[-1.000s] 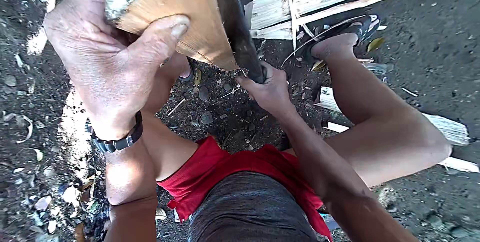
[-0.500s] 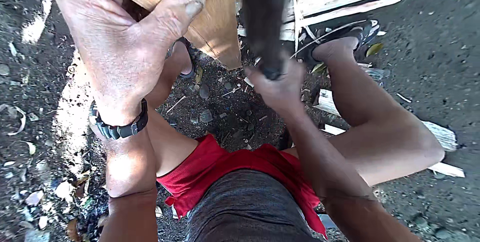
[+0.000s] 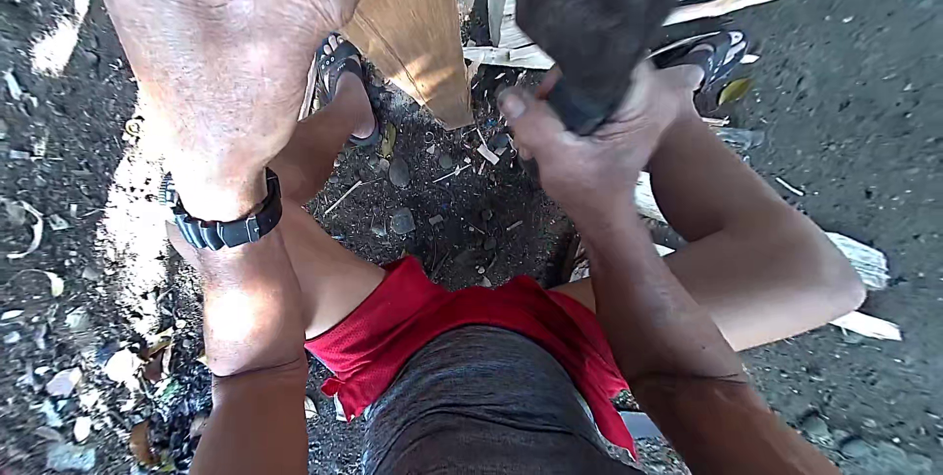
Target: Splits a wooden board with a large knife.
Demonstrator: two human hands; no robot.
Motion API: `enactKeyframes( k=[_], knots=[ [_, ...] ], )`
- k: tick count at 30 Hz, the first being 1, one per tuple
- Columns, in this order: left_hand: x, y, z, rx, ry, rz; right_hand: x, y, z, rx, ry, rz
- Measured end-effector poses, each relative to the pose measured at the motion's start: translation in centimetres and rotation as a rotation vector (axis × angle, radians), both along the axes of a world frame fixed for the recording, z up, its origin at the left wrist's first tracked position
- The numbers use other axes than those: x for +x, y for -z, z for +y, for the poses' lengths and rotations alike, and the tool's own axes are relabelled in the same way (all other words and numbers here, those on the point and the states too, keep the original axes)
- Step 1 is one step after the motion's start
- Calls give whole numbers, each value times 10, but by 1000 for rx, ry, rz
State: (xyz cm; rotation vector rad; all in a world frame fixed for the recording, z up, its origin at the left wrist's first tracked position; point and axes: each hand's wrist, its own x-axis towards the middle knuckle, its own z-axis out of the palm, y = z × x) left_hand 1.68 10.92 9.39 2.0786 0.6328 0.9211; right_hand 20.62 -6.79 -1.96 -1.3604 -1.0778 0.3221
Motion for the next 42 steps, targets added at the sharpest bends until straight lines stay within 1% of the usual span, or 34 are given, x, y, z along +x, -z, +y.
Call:
enactKeyframes(
  k=[1, 2, 4, 5, 6, 7, 8, 9, 10, 11, 14, 16, 17, 18, 20, 23, 24, 26, 27, 28, 31, 32, 33, 34, 35, 37, 38, 39, 40, 41, 42],
  knots=[
    [1, -1, 0, -5, -1, -5, 0, 21, 0, -112, 4, 5],
    [0, -1, 0, -10, 7, -9, 1, 50, -1, -288, 25, -2],
    [-4, 0, 1, -21, 15, -8, 8, 118, -13, -757, 30, 1],
    [-9, 1, 0, -33, 16, -12, 13, 147, -27, -955, -1, 47],
    [-13, 1, 0, -26, 13, -12, 15, 170, -43, -1063, -21, 97],
    [-14, 0, 3, -14, 29, -30, 17, 183, -50, -1122, -16, 125],
    [-16, 1, 8, -22, 43, -63, 16, 184, -51, -1153, 0, 150],
    [-19, 3, 8, -39, 29, -66, 11, 175, -56, -1156, 10, 159],
    [-22, 8, 4, -86, 12, -62, 4, 161, -63, -1123, 23, 138],
    [-24, 10, 4, -114, 6, -48, 3, 145, -59, -1056, 37, 108],
    [-24, 10, 11, -135, -22, -43, 0, 93, -34, -732, 53, 81],
    [-22, 8, 14, -148, -40, -35, -4, 68, -22, -524, 50, 115],
    [-21, 8, 16, -150, -36, -34, -5, 60, -18, -458, 48, 128],
    [-18, 9, 17, -154, -25, -42, -5, 59, -15, -418, 46, 121],
    [-15, 11, 16, -151, -27, -39, -2, 77, -12, -424, 51, 70],
    [-11, 9, 13, -128, -30, -30, 5, 126, -11, -682, 39, 78],
    [-10, 8, 11, -123, -17, -31, 8, 132, -13, -751, 30, 113],
    [-5, 5, 12, -94, -2, -34, 11, 123, -13, -802, 31, 113],
    [-5, 6, 10, -101, 5, -11, 9, 112, -18, -787, 33, 85],
    [-6, 7, 9, -112, 9, -6, 7, 100, -22, -720, 28, 63],
    [-12, 11, 10, -129, -4, 22, 1, 71, -20, -376, 12, 108],
    [-11, 11, 12, -119, -4, 15, 2, 68, -15, -304, 15, 104],
    [-10, 11, 11, -121, 0, 11, 2, 72, -12, -290, 25, 91],
    [-7, 9, 10, -123, -4, 3, 4, 83, -10, -351, 39, 67],
    [-3, 7, 10, -115, -5, -5, 8, 102, -8, -478, 50, 47],
    [-2, 3, 7, -87, 5, -20, 20, 145, -9, -842, 23, 63],
    [-7, 2, 3, -78, 8, -11, 25, 164, -14, -985, -3, 88],
    [-13, 0, -3, -64, 6, 17, 25, 175, -21, -1049, -12, 117],
    [-19, -1, -8, -62, -9, 46, 22, 180, -29, -1041, 1, 114],
    [-24, 3, -13, -58, -27, 45, 16, 174, -35, -1009, 14, 100],
    [-30, 9, -20, -59, -50, 34, 9, 161, -43, -955, 25, 76]
  ],
)
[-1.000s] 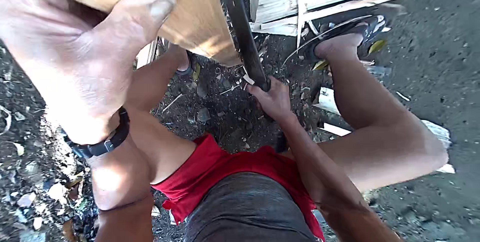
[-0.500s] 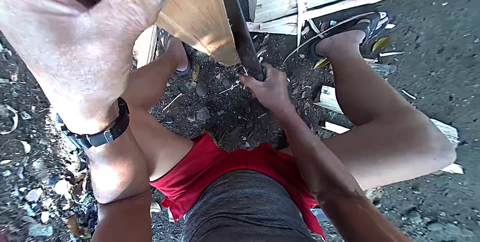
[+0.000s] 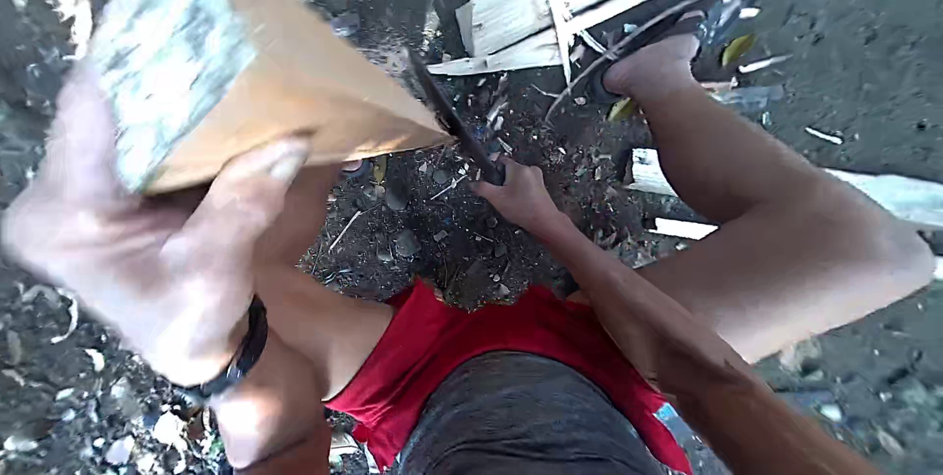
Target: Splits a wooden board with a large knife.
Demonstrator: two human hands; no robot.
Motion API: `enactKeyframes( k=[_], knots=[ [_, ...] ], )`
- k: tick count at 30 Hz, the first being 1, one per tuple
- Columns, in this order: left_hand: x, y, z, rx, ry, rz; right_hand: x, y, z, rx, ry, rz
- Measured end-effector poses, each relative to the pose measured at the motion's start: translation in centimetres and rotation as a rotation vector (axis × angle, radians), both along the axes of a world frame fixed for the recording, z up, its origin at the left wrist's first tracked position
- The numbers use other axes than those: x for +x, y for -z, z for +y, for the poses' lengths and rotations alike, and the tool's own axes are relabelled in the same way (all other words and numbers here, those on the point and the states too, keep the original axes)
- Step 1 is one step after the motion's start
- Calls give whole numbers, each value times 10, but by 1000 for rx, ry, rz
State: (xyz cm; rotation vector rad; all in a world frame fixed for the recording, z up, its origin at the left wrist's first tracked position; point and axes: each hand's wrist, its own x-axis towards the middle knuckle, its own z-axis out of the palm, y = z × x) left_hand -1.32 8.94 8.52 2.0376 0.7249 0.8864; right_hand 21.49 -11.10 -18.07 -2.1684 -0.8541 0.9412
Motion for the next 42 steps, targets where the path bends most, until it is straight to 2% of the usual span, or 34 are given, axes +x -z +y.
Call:
enactKeyframes(
  k=[4, 6, 8, 11, 13, 15, 18, 20, 22, 25, 27, 30, 35, 37, 40, 42],
  knots=[
    [-15, 13, -21, 53, -104, -75, -21, -63, 3, 371, -18, -75],
    [-12, 15, -23, 67, -135, -125, -24, -67, 9, 415, -19, -100],
    [-11, 14, -19, 54, -148, -142, -17, -38, 12, 303, -8, -73],
    [-15, 14, -13, 27, -127, -152, 10, 26, 23, -111, -18, 47],
    [-19, 15, -11, 40, -80, -134, 21, 47, 21, -209, -16, 68],
    [-20, 19, -16, -12, -88, -155, 15, 28, 14, -113, -17, 38],
    [-19, 16, -20, -61, -143, -150, -8, -31, 8, 207, -46, -23],
    [-17, 15, -21, -79, -175, -163, -19, -56, 11, 374, -47, -60],
    [-18, 16, -16, -76, -191, -180, -19, -54, 18, 393, -30, -53],
    [-22, 18, -2, -72, -233, -169, -9, -18, 26, 318, 36, 64],
    [-24, 19, 6, -76, -262, -152, -8, -11, 31, 274, 45, 87],
    [-18, 14, 8, -49, -237, -159, -6, -39, 29, 157, -48, 9],
    [-8, 13, -9, -88, -224, -166, -18, -73, 17, 430, -88, -131],
    [-8, 13, -7, -51, -223, -189, -13, -52, 19, 355, -71, -114],
    [-15, 13, -5, -17, -180, -178, 10, 15, 16, -3, -52, 7],
    [-18, 12, -3, 25, -121, -136, 21, 44, 9, -151, -25, 54]
  ],
)
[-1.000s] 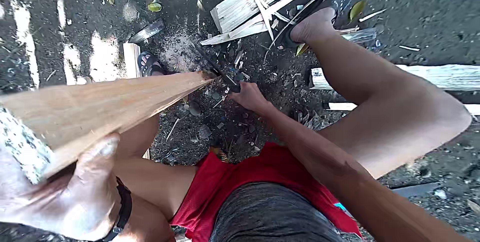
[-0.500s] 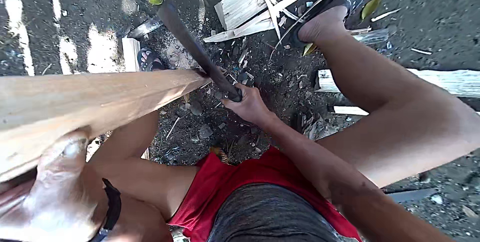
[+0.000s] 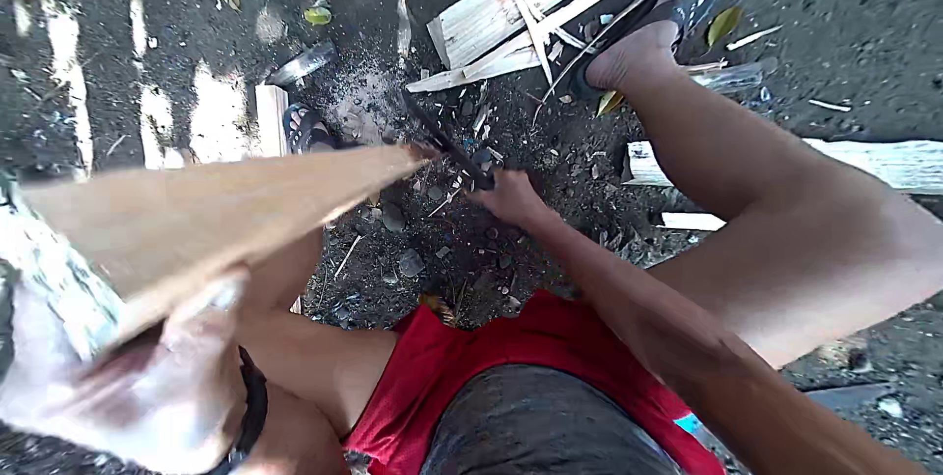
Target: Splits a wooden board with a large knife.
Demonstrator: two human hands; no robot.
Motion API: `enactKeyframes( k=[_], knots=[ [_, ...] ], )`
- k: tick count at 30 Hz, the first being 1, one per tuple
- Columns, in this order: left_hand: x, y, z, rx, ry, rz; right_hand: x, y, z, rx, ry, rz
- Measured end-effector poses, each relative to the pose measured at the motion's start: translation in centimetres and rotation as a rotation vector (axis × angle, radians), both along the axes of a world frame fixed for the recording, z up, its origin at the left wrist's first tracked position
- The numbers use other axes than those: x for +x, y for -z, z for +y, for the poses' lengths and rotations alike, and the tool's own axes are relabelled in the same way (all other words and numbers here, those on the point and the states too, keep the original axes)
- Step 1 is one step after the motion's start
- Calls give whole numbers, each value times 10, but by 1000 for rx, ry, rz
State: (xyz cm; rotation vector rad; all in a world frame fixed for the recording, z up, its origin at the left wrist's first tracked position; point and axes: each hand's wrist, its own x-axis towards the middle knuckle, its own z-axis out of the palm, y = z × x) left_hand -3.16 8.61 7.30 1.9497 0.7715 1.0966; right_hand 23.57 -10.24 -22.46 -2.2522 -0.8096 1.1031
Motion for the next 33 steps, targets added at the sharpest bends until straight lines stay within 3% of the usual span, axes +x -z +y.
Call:
enactKeyframes(
  k=[2, 6, 8, 10, 14, 18, 20, 23, 27, 29, 31, 33],
  knots=[
    [-5, 9, -3, -19, -3, -36, 2, -6, -3, -10, -1, -15],
    [2, 19, -2, -39, -78, -136, -13, -46, 0, 272, 36, -59],
    [16, 18, 3, -32, -63, -151, -15, -44, 2, 325, 46, -77],
    [28, 15, 6, -25, -14, -128, -13, -21, -2, 277, 52, -66],
    [28, 6, 7, -43, 169, -102, -4, 34, -21, -70, 60, -8],
    [42, 1, -9, -37, 218, -58, -8, 19, -33, -34, 75, -17],
    [61, 10, -13, -76, 235, -158, -10, 6, -28, 68, 98, -37],
    [68, 55, -21, -216, 215, -151, -14, 9, -24, 122, 119, -43],
    [74, 156, -33, -463, 46, 2, -9, 29, -17, -77, 74, -2],
    [83, 195, -33, -547, 91, -20, -6, 35, -24, -120, 81, 19],
    [95, 210, -21, -585, 130, -152, -4, 28, -27, -96, 115, 29],
    [104, 205, -12, -583, 75, -149, 2, 6, -30, -49, 156, 26]
  ],
)
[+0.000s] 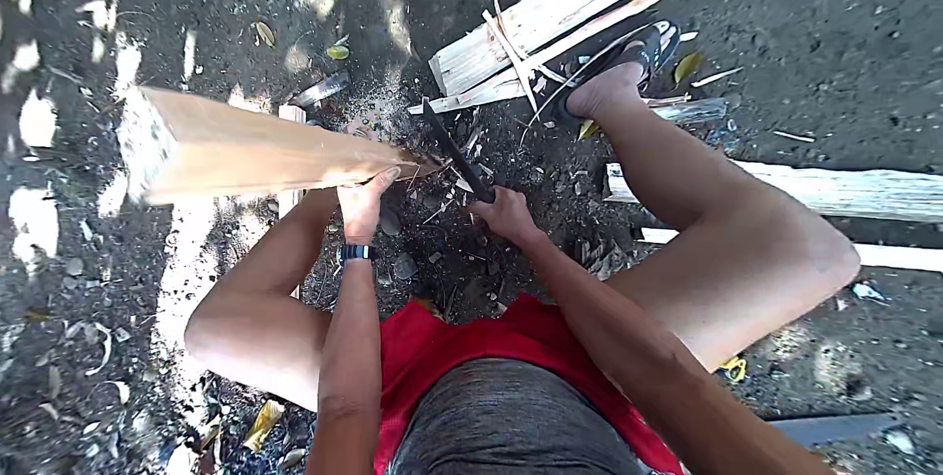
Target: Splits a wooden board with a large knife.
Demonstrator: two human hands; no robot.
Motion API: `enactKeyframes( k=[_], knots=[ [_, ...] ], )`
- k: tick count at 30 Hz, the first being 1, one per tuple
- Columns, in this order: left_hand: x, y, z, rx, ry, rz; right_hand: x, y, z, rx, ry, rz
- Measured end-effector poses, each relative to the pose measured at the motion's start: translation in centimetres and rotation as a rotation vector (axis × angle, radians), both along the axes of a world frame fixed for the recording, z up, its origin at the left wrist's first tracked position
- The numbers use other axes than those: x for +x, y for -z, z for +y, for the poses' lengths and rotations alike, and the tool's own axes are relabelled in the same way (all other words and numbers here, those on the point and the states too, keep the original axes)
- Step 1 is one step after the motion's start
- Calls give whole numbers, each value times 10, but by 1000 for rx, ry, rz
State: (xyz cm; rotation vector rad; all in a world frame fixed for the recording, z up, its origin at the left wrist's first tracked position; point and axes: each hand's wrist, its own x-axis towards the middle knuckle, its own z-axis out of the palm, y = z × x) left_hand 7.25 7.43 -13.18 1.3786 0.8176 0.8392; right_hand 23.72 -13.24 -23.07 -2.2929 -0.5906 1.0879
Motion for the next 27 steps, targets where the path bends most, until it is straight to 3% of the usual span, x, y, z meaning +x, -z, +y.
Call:
enactKeyframes(
  k=[3, 8, 12, 19, 24, 27],
  knots=[
    [9, -36, 19, 97, -77, 109, 6, -54, -18, 129, 73, -7],
    [19, -120, 33, 73, -109, -129, 2, -161, -79, 357, 187, -128],
    [28, -115, 30, -150, -26, -139, -16, -212, -121, 687, 282, -226],
    [49, -70, -22, -658, 81, -84, -55, -251, -154, 1042, 230, -373],
    [51, -116, -83, -857, 158, 100, -74, -255, -130, 1168, 184, -265],
    [46, -119, -96, -879, 226, 197, -86, -257, -115, 1141, 194, -225]
  ],
)
